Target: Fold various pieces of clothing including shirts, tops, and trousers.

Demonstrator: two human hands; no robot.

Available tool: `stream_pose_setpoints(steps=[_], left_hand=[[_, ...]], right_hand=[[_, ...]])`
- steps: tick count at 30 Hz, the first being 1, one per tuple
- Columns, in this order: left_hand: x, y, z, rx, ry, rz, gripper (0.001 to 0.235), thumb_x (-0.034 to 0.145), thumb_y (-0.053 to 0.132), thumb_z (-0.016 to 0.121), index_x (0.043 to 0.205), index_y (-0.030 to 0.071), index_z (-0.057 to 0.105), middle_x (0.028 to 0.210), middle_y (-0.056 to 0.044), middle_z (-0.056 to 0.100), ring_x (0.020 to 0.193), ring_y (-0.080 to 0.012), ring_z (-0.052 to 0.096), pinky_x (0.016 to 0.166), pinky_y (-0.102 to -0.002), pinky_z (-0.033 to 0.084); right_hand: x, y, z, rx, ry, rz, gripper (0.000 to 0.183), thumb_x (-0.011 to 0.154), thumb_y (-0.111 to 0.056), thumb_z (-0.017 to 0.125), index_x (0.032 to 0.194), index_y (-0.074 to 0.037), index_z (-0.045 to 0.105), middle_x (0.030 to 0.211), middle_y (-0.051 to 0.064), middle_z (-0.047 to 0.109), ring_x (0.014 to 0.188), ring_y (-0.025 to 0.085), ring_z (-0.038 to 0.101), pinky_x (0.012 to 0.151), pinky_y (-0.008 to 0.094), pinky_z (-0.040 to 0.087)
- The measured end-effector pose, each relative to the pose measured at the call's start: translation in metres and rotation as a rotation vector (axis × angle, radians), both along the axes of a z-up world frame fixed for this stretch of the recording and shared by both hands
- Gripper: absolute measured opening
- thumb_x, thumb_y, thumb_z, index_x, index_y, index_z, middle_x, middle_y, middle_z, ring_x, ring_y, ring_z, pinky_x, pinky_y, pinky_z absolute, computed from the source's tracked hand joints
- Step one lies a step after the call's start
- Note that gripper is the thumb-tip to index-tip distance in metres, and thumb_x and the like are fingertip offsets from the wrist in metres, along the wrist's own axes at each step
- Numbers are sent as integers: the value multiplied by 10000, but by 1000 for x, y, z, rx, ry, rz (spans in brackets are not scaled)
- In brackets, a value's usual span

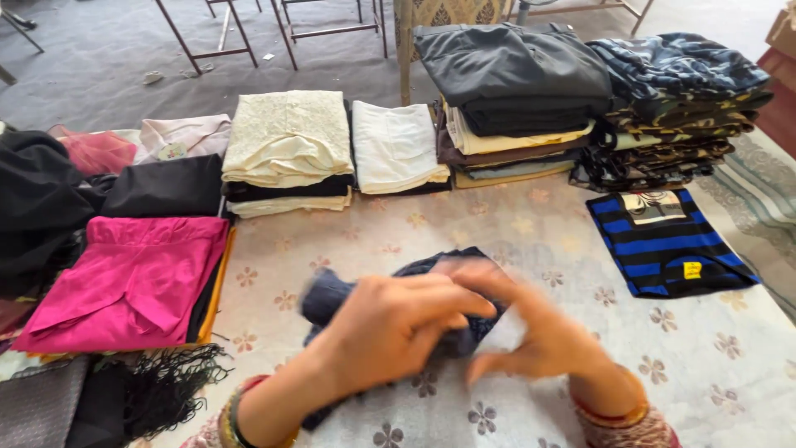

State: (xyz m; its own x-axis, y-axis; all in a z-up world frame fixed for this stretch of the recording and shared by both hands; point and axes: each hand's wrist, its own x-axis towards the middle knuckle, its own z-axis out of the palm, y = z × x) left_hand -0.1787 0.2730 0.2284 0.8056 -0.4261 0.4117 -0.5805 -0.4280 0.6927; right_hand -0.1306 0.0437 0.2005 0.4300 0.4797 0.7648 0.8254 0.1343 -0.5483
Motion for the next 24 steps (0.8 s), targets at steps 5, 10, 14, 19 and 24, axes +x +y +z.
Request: stream_pose_setpoints(steps=[5,10,14,19,24], left_hand=[[-4,8,5,2,-133,-88,147,934,168,720,1077,141,714,1018,-73,774,911,-287,766,773,-372,608],[26,58,-33,743,314,51,634,716,337,854,1309,248,651,957,-125,736,976,-372,692,823,-485,532],[72,123,-67,1151,6,624,137,861,277,783,996,269,771,874,-64,737,879,-280,706,778,-453,517],[52,146,-38,670,-727,954,235,850,174,699,1067,225,771,993,62,718,1041,-207,579,991,-412,379],[17,150,-40,468,-995,1053,232,887,361,797,1005,162,804,822,-19,605,966,-286,522,975,-493,356]], right_hand=[[14,-25,-26,-614,154,103,439,724,-267,940,1068,-81,740,905,106,765,858,293,750,733,366,570],[36,-65,-17,-537,-128,-591,240,617,-190,870,832,-150,771,785,53,762,747,266,734,675,382,528],[67,-73,-36,-556,-134,-1044,272,722,-53,805,951,-200,798,927,64,754,834,322,697,693,398,507],[67,-82,-51,-199,-437,-1218,250,854,-20,772,1052,-172,777,933,39,673,899,277,647,811,372,446],[38,-89,-29,-60,-653,-1300,254,849,16,805,1029,-164,804,962,-2,600,913,267,542,908,394,360]])
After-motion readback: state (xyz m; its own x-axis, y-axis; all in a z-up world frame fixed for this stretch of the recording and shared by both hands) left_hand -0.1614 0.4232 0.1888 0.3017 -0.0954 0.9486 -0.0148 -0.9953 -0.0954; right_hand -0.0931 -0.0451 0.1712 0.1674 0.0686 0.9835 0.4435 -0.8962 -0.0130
